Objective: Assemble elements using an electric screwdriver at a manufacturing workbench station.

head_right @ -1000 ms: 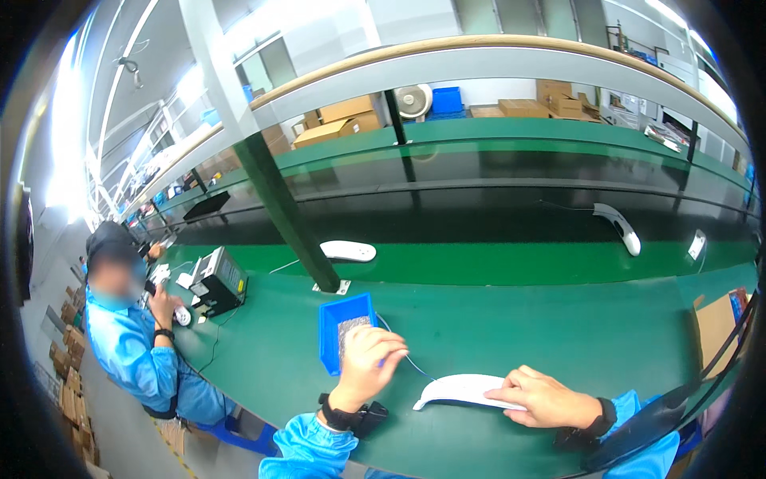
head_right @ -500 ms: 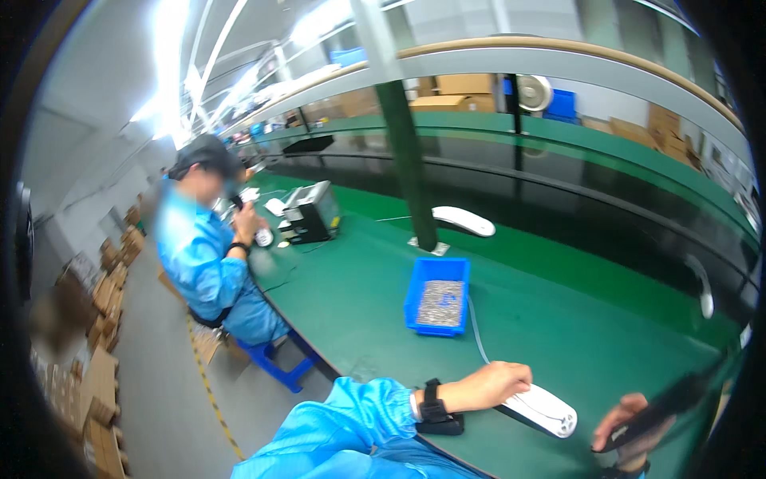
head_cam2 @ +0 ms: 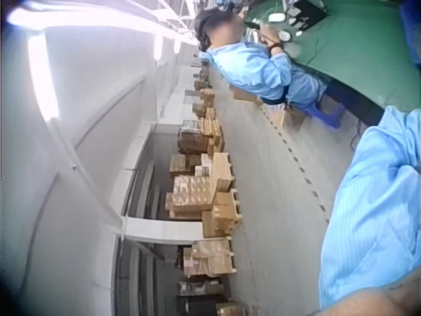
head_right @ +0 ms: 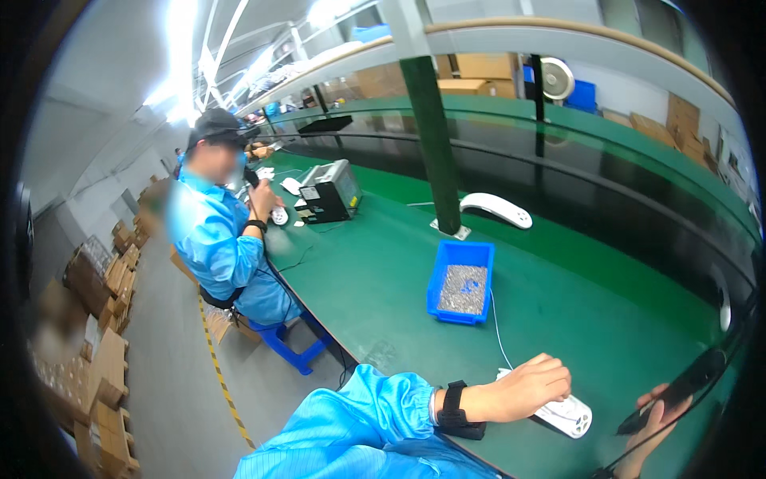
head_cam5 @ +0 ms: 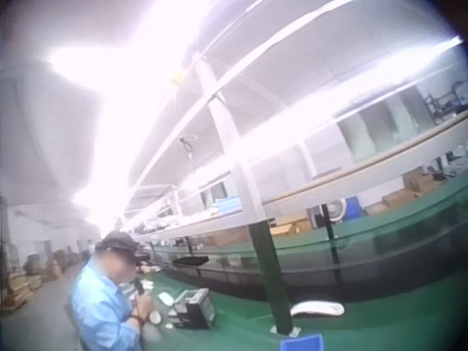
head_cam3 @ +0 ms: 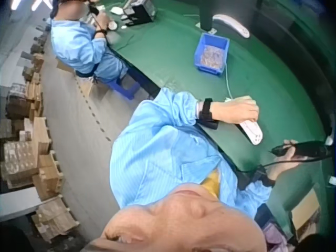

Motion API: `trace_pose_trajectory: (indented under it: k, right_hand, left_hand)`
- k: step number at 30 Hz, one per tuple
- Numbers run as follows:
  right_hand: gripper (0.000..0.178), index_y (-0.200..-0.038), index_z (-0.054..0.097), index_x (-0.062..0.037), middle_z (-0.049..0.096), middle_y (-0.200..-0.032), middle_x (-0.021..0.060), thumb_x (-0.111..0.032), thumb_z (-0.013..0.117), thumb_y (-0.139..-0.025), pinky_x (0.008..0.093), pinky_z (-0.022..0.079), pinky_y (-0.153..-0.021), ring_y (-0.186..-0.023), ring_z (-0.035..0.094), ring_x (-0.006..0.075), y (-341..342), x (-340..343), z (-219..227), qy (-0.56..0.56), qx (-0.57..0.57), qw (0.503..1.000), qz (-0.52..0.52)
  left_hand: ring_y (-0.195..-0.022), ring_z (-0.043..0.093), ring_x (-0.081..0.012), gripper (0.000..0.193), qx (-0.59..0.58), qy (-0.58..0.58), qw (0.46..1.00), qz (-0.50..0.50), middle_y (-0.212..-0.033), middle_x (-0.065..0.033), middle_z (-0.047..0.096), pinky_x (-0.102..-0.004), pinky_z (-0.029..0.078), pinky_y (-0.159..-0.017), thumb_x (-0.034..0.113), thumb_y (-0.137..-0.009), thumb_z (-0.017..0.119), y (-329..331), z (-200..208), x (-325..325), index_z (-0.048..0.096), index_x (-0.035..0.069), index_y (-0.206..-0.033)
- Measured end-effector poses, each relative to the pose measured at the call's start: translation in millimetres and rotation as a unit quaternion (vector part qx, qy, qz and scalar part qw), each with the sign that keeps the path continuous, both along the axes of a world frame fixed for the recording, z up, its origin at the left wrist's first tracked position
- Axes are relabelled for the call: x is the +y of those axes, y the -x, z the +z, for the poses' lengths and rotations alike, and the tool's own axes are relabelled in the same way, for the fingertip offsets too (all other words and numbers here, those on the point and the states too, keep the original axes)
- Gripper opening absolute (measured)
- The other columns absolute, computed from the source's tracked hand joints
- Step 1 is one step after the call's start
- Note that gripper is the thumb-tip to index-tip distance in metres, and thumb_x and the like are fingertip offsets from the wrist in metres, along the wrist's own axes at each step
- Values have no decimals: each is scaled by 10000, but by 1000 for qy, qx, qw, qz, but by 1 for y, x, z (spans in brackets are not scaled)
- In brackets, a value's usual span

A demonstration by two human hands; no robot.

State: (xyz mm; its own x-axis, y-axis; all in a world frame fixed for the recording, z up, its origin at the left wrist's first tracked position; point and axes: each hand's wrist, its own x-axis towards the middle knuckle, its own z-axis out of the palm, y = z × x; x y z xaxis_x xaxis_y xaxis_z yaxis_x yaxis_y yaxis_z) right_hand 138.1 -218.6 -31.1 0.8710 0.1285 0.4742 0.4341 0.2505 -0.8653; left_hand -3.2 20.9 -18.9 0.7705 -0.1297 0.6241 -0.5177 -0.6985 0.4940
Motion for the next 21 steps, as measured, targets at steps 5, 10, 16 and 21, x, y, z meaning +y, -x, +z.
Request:
trace_pose_trajectory:
  k: [5, 10, 16, 21]
  right_hand:
    - [754, -1337, 234, 3, 594, -967, 100, -246, 602, -727, 236, 467, -611, -706, 591, 130, 14, 24, 36, 94, 54, 984, 145]
    - [587, -1264, 309, 15, 497, -630, 62, -255, 546, -799, 261, 426, -467, -487, 501, 140, 24, 60, 67, -112, 110, 965, 212]
    - [727, -1248, 310, -39, 506, -622, 77, -604, 457, -816, 261, 437, -462, -481, 510, 135, 42, 63, 98, -191, 47, 943, 270]
    - [805, -1275, 234, -75, 446, -560, 38, -708, 337, -789, 250, 402, -407, -417, 474, 115, 47, 69, 86, -107, 27, 963, 245]
  left_hand:
    - [-821, 509, -243, 126, -22, -4, 1000, -18, -824, -61, 532, -348, 364, -725, 51, -687, 570, -10, 5, -22, 532, 79, -804]
    - [-769, 549, -242, 90, 37, -45, 998, 25, -764, -45, 577, -363, 382, -714, 68, -690, 640, -7, 25, -17, 577, 87, -751]
    - [-714, 535, -230, 129, 47, -72, 996, -8, -747, -39, 558, -345, 384, -723, 57, -683, 660, -14, 32, -37, 552, 58, -754]
    - [-718, 530, -232, 127, 53, -52, 997, -7, -752, -47, 544, -348, 381, -735, 54, -696, 649, -14, 23, -39, 540, 48, -761]
